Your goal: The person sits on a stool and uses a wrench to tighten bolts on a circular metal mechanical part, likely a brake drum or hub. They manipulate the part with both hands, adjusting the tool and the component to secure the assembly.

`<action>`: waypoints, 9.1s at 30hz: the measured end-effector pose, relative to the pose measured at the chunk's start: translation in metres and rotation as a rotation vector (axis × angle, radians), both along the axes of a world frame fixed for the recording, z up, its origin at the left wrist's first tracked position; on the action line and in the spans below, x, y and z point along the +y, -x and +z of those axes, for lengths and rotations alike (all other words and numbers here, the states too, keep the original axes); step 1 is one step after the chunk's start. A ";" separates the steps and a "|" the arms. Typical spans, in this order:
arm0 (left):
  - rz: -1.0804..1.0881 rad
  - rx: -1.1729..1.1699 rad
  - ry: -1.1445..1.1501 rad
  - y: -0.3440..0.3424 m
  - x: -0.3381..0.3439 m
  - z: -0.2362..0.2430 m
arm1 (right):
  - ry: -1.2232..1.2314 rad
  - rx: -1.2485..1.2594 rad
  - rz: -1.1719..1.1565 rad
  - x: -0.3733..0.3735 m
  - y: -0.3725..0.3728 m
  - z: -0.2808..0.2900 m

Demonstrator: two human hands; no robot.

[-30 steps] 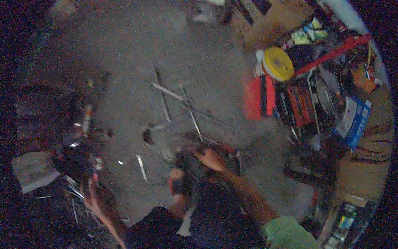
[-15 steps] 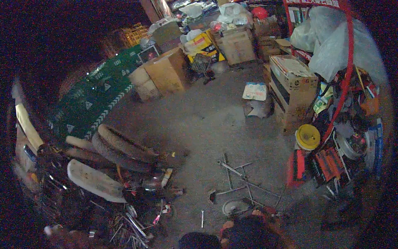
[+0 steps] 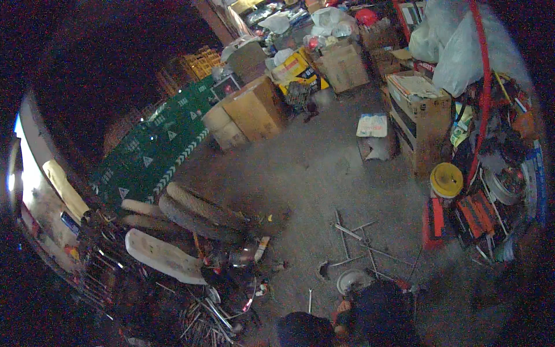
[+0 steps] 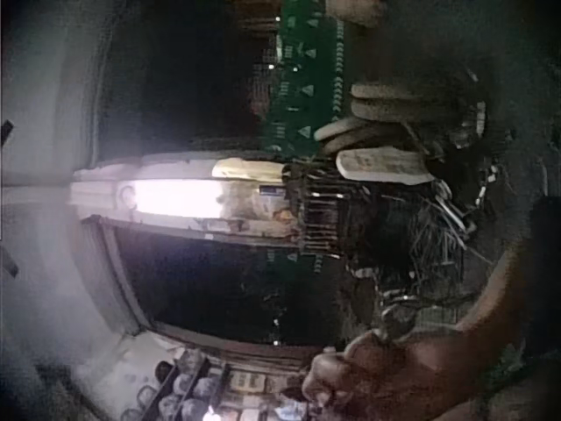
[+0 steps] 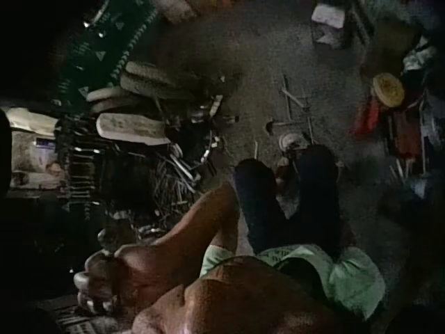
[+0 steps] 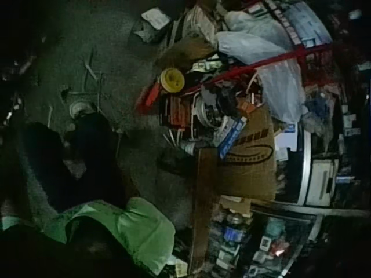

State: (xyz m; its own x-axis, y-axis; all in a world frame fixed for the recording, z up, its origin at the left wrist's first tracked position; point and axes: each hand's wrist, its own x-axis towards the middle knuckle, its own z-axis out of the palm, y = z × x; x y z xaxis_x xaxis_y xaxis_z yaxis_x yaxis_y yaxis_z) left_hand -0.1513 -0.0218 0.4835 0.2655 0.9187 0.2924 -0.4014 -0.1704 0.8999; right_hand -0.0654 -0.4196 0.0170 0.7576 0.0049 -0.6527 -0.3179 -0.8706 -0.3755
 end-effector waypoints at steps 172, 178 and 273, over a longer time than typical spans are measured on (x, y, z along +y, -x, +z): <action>-1.094 0.979 1.074 -0.089 -0.001 -0.489 | -0.457 0.072 0.329 0.236 -0.103 0.027; -1.182 1.020 1.054 -0.081 0.000 -0.498 | -0.331 0.301 0.358 0.227 -0.090 0.037; -0.995 1.037 0.417 -0.142 0.057 -0.481 | 0.052 -0.244 -0.212 0.095 -0.065 0.008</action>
State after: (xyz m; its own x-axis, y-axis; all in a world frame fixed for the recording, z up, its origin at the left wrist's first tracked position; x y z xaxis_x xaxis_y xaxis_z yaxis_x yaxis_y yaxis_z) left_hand -0.0097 0.0356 0.0028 0.7361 0.2092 -0.6438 0.6351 0.1157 0.7637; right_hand -0.0002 -0.3245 0.0247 0.8724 -0.1986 -0.4466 -0.4002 -0.8147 -0.4197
